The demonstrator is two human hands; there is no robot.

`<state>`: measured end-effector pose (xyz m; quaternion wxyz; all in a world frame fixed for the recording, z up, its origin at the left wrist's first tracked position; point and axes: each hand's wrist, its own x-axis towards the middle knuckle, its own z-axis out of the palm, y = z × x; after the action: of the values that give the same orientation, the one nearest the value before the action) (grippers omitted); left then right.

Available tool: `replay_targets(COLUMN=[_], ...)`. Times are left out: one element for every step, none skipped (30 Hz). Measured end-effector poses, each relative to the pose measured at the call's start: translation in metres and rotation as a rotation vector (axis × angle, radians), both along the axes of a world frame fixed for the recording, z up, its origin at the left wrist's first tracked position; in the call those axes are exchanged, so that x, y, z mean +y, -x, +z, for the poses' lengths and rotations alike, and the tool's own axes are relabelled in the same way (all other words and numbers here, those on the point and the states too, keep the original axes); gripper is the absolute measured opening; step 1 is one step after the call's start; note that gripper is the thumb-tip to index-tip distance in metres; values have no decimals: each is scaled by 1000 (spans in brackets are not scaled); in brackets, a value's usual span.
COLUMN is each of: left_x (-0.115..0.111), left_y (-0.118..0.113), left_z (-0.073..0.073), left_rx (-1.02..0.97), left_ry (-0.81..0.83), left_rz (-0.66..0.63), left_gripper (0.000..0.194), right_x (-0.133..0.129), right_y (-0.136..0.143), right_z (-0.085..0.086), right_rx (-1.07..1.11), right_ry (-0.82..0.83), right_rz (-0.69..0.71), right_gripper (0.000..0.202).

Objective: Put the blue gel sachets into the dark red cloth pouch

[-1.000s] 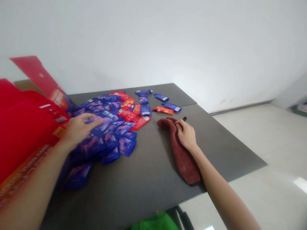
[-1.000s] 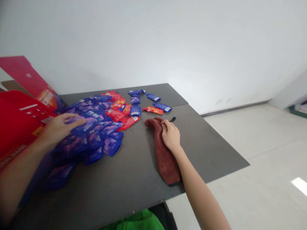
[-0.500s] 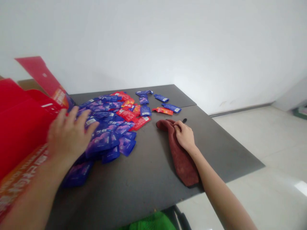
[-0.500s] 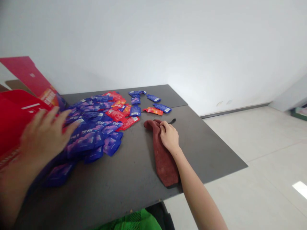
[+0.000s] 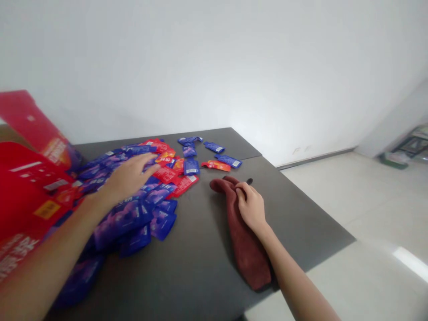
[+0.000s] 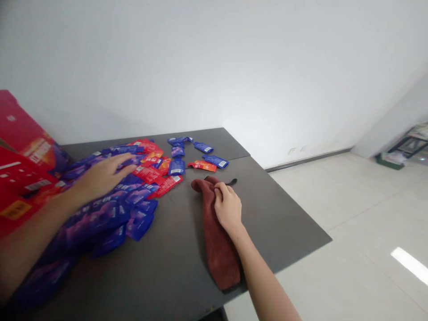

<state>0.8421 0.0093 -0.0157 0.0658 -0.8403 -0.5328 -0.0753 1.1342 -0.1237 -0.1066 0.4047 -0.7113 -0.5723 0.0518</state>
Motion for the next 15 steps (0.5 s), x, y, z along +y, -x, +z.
replay_targets(left_x=[19,39,60,80,100,117,133,147,159,169,177,183,188,191,192], left_y=[-18,-37,-56,-76,-94,-112,-127,-140,-151,-159,-166,-169,-171,-171,-170], left_z=[9,16,20,21,20,17,11,4,-4,-12,-21,-30,-38,-45,-51], left_rx=[31,64,100,134,166,191,211,224,232,237,238,236,232,224,211], left_ry=[45,88,128,156,178,192,198,200,200,198,195,190,181,168,148], left_rz=[-27,-34,-21,10,45,77,107,132,152,170,182,189,188,175,149], left_gripper=[49,45,43,41,39,38,36,36,36,36,35,35,35,35,35], right_x=[-3,-5,-7,-8,-9,-10,-10,-10,-10,-10,-11,-11,-12,-12,-13], right_y=[1,1,2,2,2,1,0,-1,-3,-5,-7,-9,-10,-12,-13], right_z=[1,2,2,3,3,2,2,1,1,0,0,0,1,2,4], right_rx=[14,24,30,33,31,29,27,28,30,33,36,38,42,49,58], right_ry=[-14,-25,-33,-37,-40,-44,-49,-59,-73,-89,-105,-120,-132,-140,-146], right_rz=[1,-1,-7,-15,-26,-38,-48,-58,-68,-78,-84,-84,-82,-77,-74], right_gripper=[22,22,22,22,22,22,22,22,21,21,21,21,20,20,19])
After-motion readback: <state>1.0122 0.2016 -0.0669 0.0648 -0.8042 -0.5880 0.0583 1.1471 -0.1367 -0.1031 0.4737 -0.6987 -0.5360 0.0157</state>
